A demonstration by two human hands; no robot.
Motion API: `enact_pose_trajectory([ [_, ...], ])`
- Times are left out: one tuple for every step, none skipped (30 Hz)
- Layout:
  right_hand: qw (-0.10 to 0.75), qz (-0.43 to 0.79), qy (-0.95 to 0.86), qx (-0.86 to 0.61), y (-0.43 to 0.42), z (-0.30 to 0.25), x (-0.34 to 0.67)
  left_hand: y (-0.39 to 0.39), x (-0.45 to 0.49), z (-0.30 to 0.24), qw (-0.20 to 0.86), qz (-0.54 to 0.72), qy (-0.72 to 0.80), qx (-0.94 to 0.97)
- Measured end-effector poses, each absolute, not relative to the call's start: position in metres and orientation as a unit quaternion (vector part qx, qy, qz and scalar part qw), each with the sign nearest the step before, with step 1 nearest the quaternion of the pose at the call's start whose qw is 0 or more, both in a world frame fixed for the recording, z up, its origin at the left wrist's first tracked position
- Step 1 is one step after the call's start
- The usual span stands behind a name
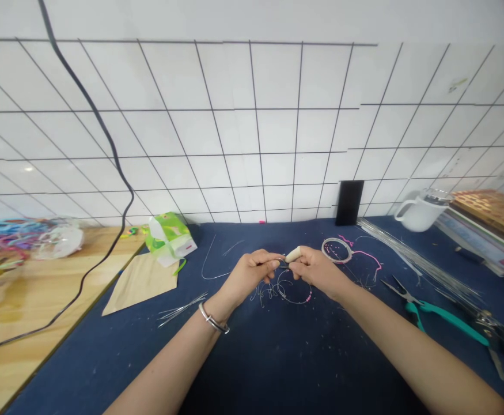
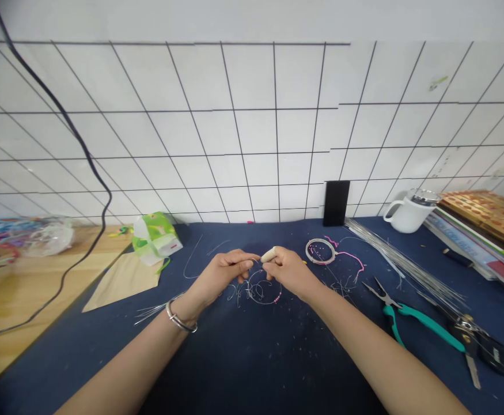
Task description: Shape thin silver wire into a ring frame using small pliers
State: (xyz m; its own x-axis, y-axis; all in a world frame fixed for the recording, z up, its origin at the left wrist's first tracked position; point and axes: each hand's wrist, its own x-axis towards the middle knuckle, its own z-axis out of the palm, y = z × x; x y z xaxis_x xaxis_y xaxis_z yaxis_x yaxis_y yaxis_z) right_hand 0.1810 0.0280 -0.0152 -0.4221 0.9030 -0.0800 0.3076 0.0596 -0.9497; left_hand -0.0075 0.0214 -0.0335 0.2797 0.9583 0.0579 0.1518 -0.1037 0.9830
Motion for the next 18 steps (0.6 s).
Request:
enact_pose_trajectory([
  [0.289,0.511,-0.670,-0.455,0.028,-0.014,0.181,0.022,-0.008,-0.035,0.503,0.402,0.447,0.622],
  [0.288,0.508,-0.672,-0.456,0.028,-0.013,0.181,0.023,-0.008,-0.036,0.506,0.400,0.450,0.618],
  [0.287,0.505,-0.674,-0.457,0.027,-0.013,0.181,0.023,-0.008,-0.038,0.511,0.397,0.452,0.614],
  [0.287,0.503,-0.675,-0.458,0.027,-0.012,0.181,0.024,-0.008,-0.039,0.517,0.394,0.453,0.610],
  [0.287,0.502,-0.675,-0.458,0.027,-0.012,0.181,0.025,-0.008,-0.040,0.523,0.392,0.453,0.606],
  [0.288,0.502,-0.676,-0.457,0.027,-0.013,0.180,0.025,-0.008,-0.042,0.529,0.392,0.452,0.601],
  [0.289,0.501,-0.677,-0.456,0.027,-0.013,0.180,0.025,-0.008,-0.043,0.535,0.395,0.451,0.596],
  [0.290,0.500,-0.678,-0.455,0.027,-0.014,0.180,0.025,-0.007,-0.044,0.539,0.399,0.449,0.590],
  [0.289,0.497,-0.679,-0.456,0.027,-0.014,0.180,0.025,-0.007,-0.044,0.545,0.402,0.448,0.584],
  [0.288,0.493,-0.681,-0.459,0.027,-0.014,0.180,0.025,-0.006,-0.045,0.552,0.404,0.446,0.577],
  [0.286,0.487,-0.682,-0.464,0.027,-0.014,0.180,0.024,-0.004,-0.046,0.561,0.403,0.444,0.570],
  [0.284,0.481,-0.683,-0.469,0.027,-0.014,0.181,0.024,-0.003,-0.046,0.572,0.398,0.441,0.566],
  [0.282,0.477,-0.684,-0.475,0.027,-0.013,0.181,0.023,-0.001,-0.046,0.584,0.389,0.438,0.562],
  [0.278,0.474,-0.684,-0.479,0.026,-0.013,0.181,0.023,0.001,-0.046,0.595,0.379,0.434,0.561],
  [0.275,0.473,-0.685,-0.481,0.026,-0.012,0.182,0.022,0.002,-0.046,0.603,0.368,0.430,0.562],
  [0.270,0.473,-0.686,-0.483,0.026,-0.011,0.182,0.022,0.003,-0.046,0.609,0.357,0.426,0.565],
  [0.266,0.474,-0.686,-0.483,0.026,-0.010,0.183,0.021,0.003,-0.045,0.612,0.349,0.423,0.570],
  [0.262,0.477,-0.686,-0.483,0.026,-0.010,0.183,0.021,0.003,-0.045,0.612,0.344,0.421,0.574],
])
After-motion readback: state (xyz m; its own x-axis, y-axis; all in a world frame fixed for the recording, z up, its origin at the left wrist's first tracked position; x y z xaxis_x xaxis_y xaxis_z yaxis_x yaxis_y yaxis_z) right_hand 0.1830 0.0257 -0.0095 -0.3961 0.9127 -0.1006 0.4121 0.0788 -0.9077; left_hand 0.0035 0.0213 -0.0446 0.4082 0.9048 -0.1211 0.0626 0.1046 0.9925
